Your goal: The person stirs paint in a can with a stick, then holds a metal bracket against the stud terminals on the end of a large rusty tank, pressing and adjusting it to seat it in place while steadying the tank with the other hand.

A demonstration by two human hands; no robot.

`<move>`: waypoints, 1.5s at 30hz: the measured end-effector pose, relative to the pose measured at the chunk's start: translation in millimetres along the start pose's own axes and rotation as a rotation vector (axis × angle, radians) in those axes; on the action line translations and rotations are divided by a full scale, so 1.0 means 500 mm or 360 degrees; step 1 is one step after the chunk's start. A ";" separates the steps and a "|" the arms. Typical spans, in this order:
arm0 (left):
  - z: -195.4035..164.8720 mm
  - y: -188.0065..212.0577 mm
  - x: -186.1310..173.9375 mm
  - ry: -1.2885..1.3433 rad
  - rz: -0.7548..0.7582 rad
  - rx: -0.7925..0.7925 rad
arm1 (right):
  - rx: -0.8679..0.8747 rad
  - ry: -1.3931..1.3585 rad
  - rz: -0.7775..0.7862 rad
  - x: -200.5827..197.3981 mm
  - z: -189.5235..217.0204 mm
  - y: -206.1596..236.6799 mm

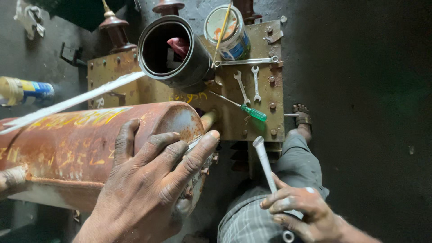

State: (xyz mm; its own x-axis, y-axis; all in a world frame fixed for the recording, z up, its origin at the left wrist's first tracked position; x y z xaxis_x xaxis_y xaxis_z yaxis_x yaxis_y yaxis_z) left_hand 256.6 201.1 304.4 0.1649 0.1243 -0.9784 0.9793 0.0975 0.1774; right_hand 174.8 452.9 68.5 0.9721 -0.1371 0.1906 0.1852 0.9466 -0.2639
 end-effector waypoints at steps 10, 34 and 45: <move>-0.007 -0.008 -0.015 0.0047 0.0051 0.0007 | -0.0460 0.0277 -0.0163 -0.071 0.024 -0.019; 0.002 -0.010 -0.014 0.0109 0.0028 -0.0020 | -0.0514 0.0662 0.0234 -0.095 -0.156 -0.354; 0.017 -0.010 -0.006 0.0004 -0.0060 -0.0021 | -0.0827 0.0779 0.0529 -0.118 -0.113 -0.451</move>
State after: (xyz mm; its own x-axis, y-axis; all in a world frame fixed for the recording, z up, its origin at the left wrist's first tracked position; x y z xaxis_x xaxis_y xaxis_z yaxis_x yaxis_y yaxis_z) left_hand 252.2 191.7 305.3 0.1277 0.1229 -0.9842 0.9832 0.1152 0.1420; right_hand 83.8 230.9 63.4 0.9189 -0.0977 -0.3821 -0.2002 0.7192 -0.6654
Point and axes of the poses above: each hand's wrist, its own y-axis away from the middle knuckle, its own x-axis out of the palm, z = x × y, the point moved 4 cm from there along -y, towards the middle knuckle, and after that the axes turned 3 degrees about z, right-handed, at the moved point
